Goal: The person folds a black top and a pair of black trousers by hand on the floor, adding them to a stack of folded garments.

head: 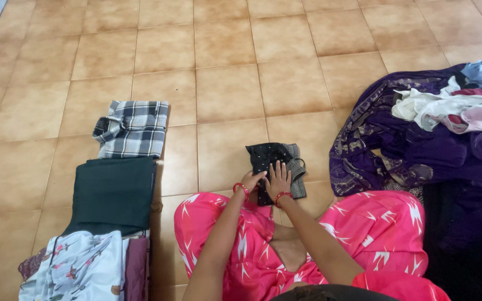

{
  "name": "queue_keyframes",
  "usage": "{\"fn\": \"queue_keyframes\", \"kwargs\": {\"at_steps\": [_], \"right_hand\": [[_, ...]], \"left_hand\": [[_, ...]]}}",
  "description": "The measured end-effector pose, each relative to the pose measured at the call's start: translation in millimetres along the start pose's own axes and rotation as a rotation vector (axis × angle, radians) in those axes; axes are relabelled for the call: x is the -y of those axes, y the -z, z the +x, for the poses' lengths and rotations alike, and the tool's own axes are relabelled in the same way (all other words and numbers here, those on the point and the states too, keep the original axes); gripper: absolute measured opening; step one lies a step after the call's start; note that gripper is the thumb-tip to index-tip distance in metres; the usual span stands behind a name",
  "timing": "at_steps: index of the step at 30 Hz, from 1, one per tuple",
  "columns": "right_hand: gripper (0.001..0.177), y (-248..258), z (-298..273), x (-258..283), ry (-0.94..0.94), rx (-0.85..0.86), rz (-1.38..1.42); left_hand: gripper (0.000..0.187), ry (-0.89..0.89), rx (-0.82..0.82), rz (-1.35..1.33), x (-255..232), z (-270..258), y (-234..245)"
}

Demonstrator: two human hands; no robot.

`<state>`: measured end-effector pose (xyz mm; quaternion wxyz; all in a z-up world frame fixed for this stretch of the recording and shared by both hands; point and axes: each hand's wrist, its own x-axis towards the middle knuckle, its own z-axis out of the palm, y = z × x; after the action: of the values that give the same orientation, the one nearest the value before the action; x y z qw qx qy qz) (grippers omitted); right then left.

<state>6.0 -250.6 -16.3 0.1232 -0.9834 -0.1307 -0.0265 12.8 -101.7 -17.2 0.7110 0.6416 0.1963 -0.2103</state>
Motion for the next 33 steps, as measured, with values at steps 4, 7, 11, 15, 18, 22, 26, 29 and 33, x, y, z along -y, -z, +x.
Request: {"fn": "queue_keyframes", "kwargs": {"at_steps": [4,7,11,15,18,22,26,29,33], "right_hand": [[0.07,0.6,-10.2,10.1,0.023,0.01,0.091],[0.074,2.0,-15.6,15.4,0.038,0.04,0.104],[0.068,11.5,3.5,4.7,0.056,0.042,0.385],[0.048,26.0,14.9,-23.7,-0.204,-0.224,0.427],[0.057,36.3,23.7,-37.1,-0.344,-0.283,0.263],[0.067,46.0,33.9,-45.0,-0.375,-0.142,0.332],[0.068,47.8,44.7,-43.0,-0.551,0.159,0.413],[0.07,44.9,46.0,-35.5,-0.593,0.156,0.414],[0.058,43.4,52.7,-26.7,-0.624,0.32,0.466]], "left_hand": [[0.048,-0.318,-0.076,0.025,-0.4,-6.2,2.7],[0.049,-0.22,-0.178,0.009,-5.9,-5.9,3.8],[0.052,-0.351,-0.14,-0.052,-5.0,-11.2,12.2],[0.055,-0.055,-0.309,0.091,1.7,-9.8,22.9],[0.052,-0.026,-0.305,0.097,6.7,-5.2,26.1],[0.054,-0.032,-0.342,0.126,3.9,-7.3,27.2],[0.053,0.05,-0.345,0.148,-4.4,-11.4,26.7],[0.053,0.108,-0.321,0.082,-4.9,-13.1,25.7],[0.056,0.036,-0.294,0.129,-7.6,-10.4,32.9]]}}
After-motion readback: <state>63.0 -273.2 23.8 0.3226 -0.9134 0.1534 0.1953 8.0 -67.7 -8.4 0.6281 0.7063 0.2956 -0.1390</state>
